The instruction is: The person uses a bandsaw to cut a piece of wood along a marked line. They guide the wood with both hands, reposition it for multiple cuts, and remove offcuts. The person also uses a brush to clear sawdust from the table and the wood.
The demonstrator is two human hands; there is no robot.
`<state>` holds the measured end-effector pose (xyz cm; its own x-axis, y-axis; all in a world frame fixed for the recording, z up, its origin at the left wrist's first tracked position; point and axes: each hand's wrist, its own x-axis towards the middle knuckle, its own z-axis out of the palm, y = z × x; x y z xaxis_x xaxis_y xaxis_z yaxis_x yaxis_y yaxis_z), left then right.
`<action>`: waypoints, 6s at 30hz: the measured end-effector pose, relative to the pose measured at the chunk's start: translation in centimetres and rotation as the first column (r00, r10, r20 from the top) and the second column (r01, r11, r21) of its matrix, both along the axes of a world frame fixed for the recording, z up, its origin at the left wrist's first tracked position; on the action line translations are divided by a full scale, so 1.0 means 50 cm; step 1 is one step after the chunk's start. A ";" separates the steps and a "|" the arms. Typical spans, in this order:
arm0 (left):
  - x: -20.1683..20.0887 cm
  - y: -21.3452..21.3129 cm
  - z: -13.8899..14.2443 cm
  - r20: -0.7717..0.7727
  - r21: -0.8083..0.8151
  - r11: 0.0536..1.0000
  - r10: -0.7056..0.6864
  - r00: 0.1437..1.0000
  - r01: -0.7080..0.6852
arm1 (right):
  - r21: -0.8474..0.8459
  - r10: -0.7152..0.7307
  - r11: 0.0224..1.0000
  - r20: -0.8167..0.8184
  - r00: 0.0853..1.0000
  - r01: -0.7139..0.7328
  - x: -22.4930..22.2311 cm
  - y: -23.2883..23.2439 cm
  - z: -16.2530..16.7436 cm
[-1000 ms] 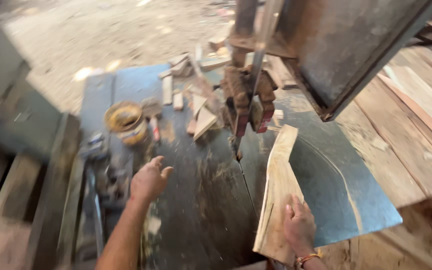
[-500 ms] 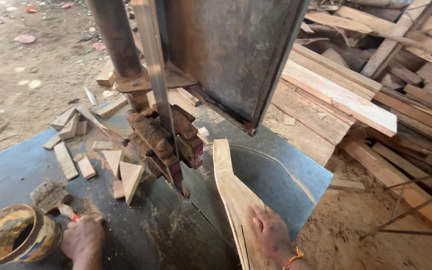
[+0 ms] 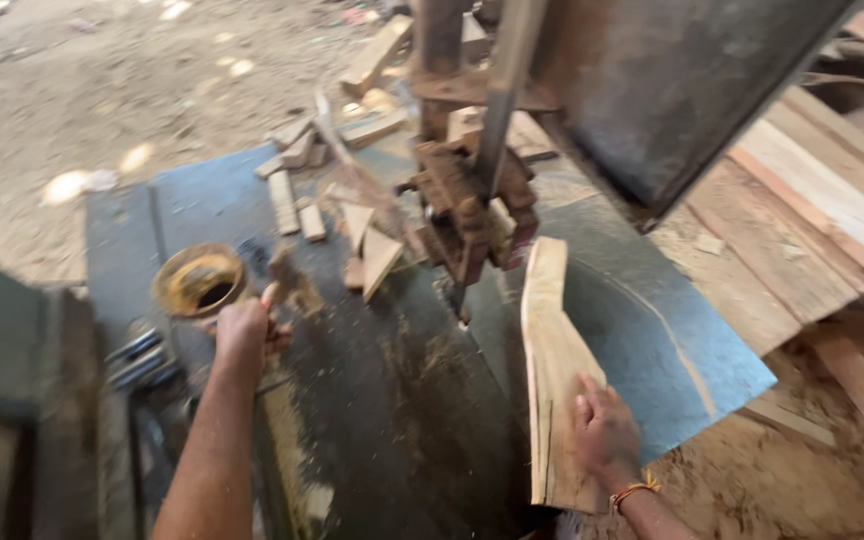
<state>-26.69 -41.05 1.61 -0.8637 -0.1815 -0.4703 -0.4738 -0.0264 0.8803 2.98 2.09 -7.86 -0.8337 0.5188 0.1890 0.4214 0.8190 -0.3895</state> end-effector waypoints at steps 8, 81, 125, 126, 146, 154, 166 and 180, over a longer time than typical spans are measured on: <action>0.081 -0.112 0.144 -0.073 0.015 0.992 0.125 0.989 -0.124 | 0.044 0.063 0.997 -0.019 0.998 -0.062 -0.053 0.017 -0.029; 0.122 0.144 0.417 -0.195 -0.048 0.884 -0.466 0.863 0.466 | -0.002 -0.342 0.938 0.136 0.930 0.346 -0.018 -0.119 0.065; 0.183 0.256 -0.101 0.094 0.119 0.962 -0.257 0.962 0.246 | -0.058 -0.284 0.955 0.093 0.954 0.290 0.010 -0.112 0.069; 0.184 0.256 -0.094 0.109 0.149 0.962 -0.245 0.964 0.227 | -0.066 -0.284 0.954 0.105 0.953 0.291 0.011 -0.111 0.069; 0.210 0.213 -0.074 -0.178 -0.918 0.370 -0.700 0.692 0.139 | -0.075 -0.292 0.954 -0.017 0.956 0.290 0.009 -0.111 0.053; 0.196 0.251 -0.003 0.113 -0.984 -0.030 -0.869 0.482 0.176 | -0.058 -0.300 0.952 0.002 0.954 0.300 0.005 -0.116 0.064; 0.214 0.165 -0.050 0.206 -0.496 0.747 -0.393 0.896 0.442 | -0.019 -0.318 0.948 -0.043 0.947 0.317 -0.004 -0.119 0.054; 0.096 0.240 0.000 -0.050 -0.860 0.403 -0.678 0.733 0.314 | 0.002 -0.332 0.943 0.026 0.943 0.333 -0.018 -0.108 0.027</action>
